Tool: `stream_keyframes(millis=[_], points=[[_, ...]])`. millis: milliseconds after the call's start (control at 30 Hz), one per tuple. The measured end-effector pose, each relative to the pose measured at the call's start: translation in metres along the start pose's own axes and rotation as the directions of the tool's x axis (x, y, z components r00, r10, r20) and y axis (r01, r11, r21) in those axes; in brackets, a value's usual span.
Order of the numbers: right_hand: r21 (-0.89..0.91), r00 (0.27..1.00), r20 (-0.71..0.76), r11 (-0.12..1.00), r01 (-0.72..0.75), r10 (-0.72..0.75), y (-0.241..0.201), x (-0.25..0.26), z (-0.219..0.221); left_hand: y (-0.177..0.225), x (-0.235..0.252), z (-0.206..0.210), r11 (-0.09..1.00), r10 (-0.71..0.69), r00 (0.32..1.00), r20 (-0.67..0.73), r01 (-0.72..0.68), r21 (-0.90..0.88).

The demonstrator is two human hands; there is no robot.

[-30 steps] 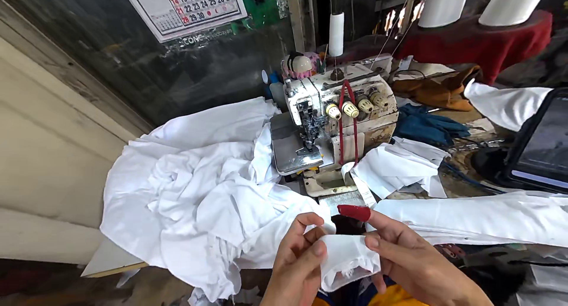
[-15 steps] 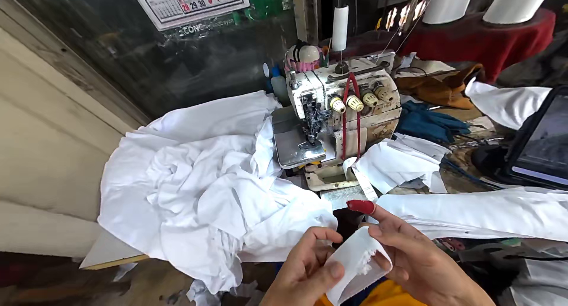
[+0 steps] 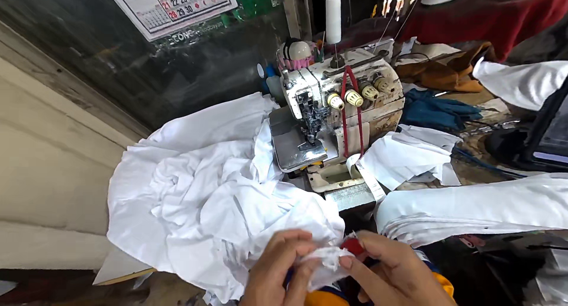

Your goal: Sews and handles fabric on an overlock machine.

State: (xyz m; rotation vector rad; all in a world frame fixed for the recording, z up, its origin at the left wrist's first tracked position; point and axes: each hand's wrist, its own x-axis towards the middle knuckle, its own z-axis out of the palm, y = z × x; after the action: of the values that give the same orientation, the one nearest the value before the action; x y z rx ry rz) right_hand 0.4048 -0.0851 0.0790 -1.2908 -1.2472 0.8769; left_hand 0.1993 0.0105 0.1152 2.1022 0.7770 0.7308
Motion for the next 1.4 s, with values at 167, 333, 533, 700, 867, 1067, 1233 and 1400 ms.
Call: stream_keyframes(millis=[167, 333, 533, 700, 867, 1067, 1233, 1400], points=[[-0.149, 0.995, -0.092, 0.989, 0.01, -0.024, 0.023, 0.028, 0.024, -0.019, 0.066, -0.002, 0.906, 0.074, 0.997, 0.034, -0.081, 0.416], [-0.131, 0.991, -0.096, 0.986, -0.107, 0.094, 0.015, 0.019, 0.025, -0.03, 0.061, -0.005, 0.87, 0.064, 0.996, 0.054, -0.082, 0.486], [-0.246, 0.976, -0.209, 0.969, -0.001, -0.052, 0.047, 0.025, 0.036, -0.034, 0.064, -0.001, 0.825, 0.079, 0.995, 0.056, -0.097, 0.556], [-0.247, 0.963, -0.262, 0.969, -0.004, -0.063, 0.051, 0.025, 0.039, -0.031, 0.072, 0.002, 0.755, 0.096, 0.989, 0.113, -0.146, 0.64], [-0.259, 0.948, -0.311, 0.966, -0.023, -0.061, 0.05, 0.028, 0.04, -0.03, 0.072, 0.0, 0.763, 0.087, 0.993, 0.078, -0.117, 0.636], [-0.265, 0.946, -0.3, 0.963, 0.04, -0.122, 0.039, 0.04, 0.039, -0.028, 0.067, -0.009, 0.853, 0.067, 0.998, -0.004, -0.056, 0.519], [-0.302, 0.954, -0.228, 0.945, 0.122, -0.196, 0.036, 0.051, 0.031, -0.027, 0.067, -0.02, 0.91, 0.06, 0.996, -0.059, -0.03, 0.414], [-0.327, 0.955, -0.224, 0.938, 0.115, -0.195, 0.023, 0.056, 0.02, -0.026, 0.068, -0.031, 0.976, -0.014, 1.0, -0.025, 0.019, 0.218]])
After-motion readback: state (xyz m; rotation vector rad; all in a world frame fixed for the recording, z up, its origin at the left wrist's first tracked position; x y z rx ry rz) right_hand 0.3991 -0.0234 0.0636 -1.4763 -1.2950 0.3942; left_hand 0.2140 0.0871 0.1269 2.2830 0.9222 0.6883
